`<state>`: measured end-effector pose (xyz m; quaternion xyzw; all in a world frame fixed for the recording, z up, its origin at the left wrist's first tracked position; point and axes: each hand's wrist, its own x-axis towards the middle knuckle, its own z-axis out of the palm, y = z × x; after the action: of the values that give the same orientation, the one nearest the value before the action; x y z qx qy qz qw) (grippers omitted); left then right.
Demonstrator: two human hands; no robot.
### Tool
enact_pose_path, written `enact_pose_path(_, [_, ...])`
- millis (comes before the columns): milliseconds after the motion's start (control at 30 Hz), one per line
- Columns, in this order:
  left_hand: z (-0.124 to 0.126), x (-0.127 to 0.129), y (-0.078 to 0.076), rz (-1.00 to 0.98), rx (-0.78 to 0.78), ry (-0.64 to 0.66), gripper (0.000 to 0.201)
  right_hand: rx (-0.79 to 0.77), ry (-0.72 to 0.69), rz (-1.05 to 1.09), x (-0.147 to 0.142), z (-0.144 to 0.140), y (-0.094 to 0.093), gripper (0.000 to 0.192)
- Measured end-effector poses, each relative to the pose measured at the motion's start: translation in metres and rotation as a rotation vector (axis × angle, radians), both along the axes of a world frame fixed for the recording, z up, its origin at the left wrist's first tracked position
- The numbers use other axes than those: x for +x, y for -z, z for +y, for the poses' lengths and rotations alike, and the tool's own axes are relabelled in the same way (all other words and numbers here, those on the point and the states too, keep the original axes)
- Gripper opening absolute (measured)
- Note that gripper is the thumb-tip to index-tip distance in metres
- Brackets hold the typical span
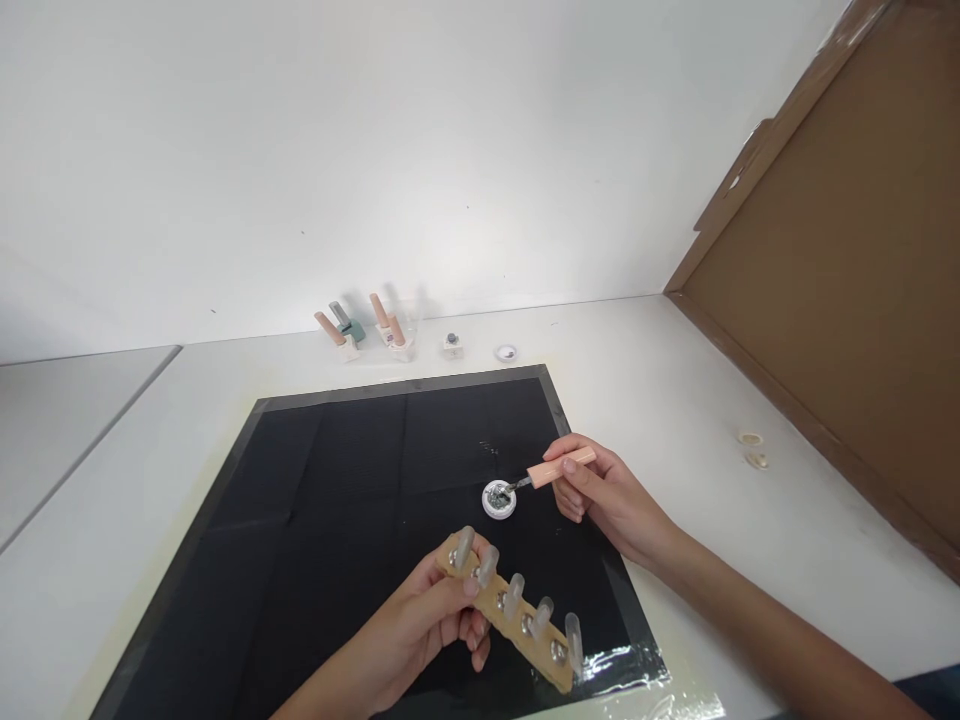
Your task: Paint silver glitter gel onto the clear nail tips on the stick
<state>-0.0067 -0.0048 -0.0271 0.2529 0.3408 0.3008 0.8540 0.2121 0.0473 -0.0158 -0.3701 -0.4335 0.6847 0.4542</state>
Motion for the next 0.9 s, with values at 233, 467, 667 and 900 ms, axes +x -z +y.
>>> enact_pose_path(233, [0.001, 0.002, 0.000, 0.022, -0.039, -0.070, 0.033, 0.144, -0.211, 0.038, 0.007, -0.008, 0.003, 0.020])
enact_pose_path(467, [0.002, 0.002, 0.001, 0.025, -0.020, -0.009, 0.029, 0.382, -0.264, -0.088, 0.001, -0.013, -0.003, 0.012])
enact_pose_path(667, [0.001, 0.001, 0.003, 0.030, -0.016, 0.014, 0.025, 0.450, -0.290, -0.172, 0.001, -0.014, -0.008, 0.008])
enact_pose_path(900, [0.000, 0.001, 0.006, 0.044, -0.034, 0.012, 0.034, 0.532, -0.263, -0.286, 0.003, -0.011, -0.008, 0.009])
